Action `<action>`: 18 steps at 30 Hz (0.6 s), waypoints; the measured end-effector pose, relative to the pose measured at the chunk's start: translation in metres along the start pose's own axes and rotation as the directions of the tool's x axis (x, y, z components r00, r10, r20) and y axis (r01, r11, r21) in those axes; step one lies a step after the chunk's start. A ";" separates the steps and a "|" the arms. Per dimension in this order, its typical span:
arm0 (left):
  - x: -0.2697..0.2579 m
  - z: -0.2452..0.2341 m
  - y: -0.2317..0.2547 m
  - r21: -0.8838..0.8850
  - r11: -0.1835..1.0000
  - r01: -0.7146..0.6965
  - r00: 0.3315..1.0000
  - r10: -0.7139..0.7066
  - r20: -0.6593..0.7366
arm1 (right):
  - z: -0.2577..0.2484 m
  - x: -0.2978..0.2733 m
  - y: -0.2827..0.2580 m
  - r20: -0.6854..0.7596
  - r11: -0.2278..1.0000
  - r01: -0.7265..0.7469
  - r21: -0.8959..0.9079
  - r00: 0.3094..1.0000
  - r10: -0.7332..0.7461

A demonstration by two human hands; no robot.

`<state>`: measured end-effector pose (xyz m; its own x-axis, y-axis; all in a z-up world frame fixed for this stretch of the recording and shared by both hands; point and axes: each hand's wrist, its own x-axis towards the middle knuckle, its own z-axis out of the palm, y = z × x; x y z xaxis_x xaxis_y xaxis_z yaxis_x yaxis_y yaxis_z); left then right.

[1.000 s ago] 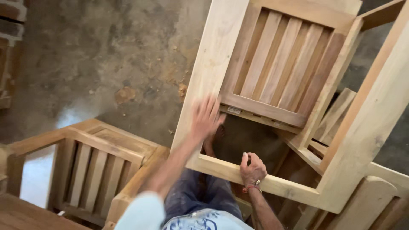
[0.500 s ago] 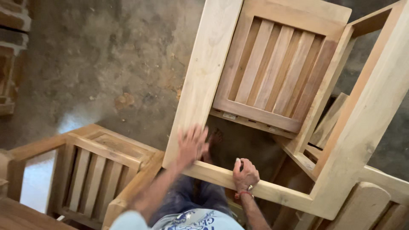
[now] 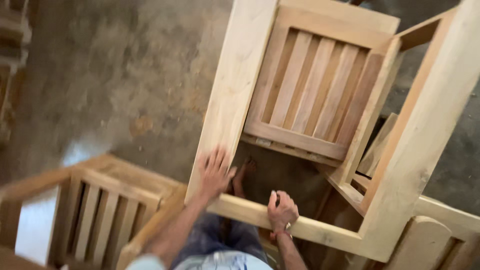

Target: The person wipes and sands the various surfaces of a wooden chair frame using a piece of sandpaper.

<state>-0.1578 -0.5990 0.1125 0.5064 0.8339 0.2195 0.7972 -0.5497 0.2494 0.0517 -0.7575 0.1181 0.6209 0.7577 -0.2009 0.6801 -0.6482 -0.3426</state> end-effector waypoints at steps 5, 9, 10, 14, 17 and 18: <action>0.125 0.077 -0.053 0.167 0.976 -0.137 0.986 0.119 0.114 | -0.007 -0.002 -0.002 0.072 1.000 -0.006 0.005 0.997 0.005; 0.316 0.124 -0.075 0.062 0.995 0.073 0.993 -0.078 0.084 | -0.003 -0.005 -0.001 0.013 1.000 0.014 0.008 1.000 -0.015; 0.326 0.121 -0.073 0.083 0.995 0.063 0.997 -0.066 0.037 | -0.004 -0.007 0.001 -0.021 0.999 0.050 0.016 0.999 -0.050; 0.201 0.067 -0.071 -0.093 0.995 0.035 0.996 -0.026 0.090 | -0.003 -0.005 0.001 -0.030 0.998 0.043 0.040 0.999 -0.042; 0.061 -0.003 -0.043 -0.022 0.999 0.038 0.995 -0.036 0.098 | -0.004 -0.004 -0.004 0.071 0.998 -0.047 -0.029 0.996 0.049; 0.072 0.004 -0.054 -0.013 1.000 0.001 0.994 0.000 0.110 | 0.002 0.002 -0.009 0.043 0.999 -0.045 -0.016 0.998 0.046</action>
<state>-0.1629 -0.5089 0.1114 0.5396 0.8342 0.1142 0.7936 -0.5492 0.2621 0.0467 -0.7500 0.1190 0.6340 0.7298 -0.2559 0.6577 -0.6829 -0.3180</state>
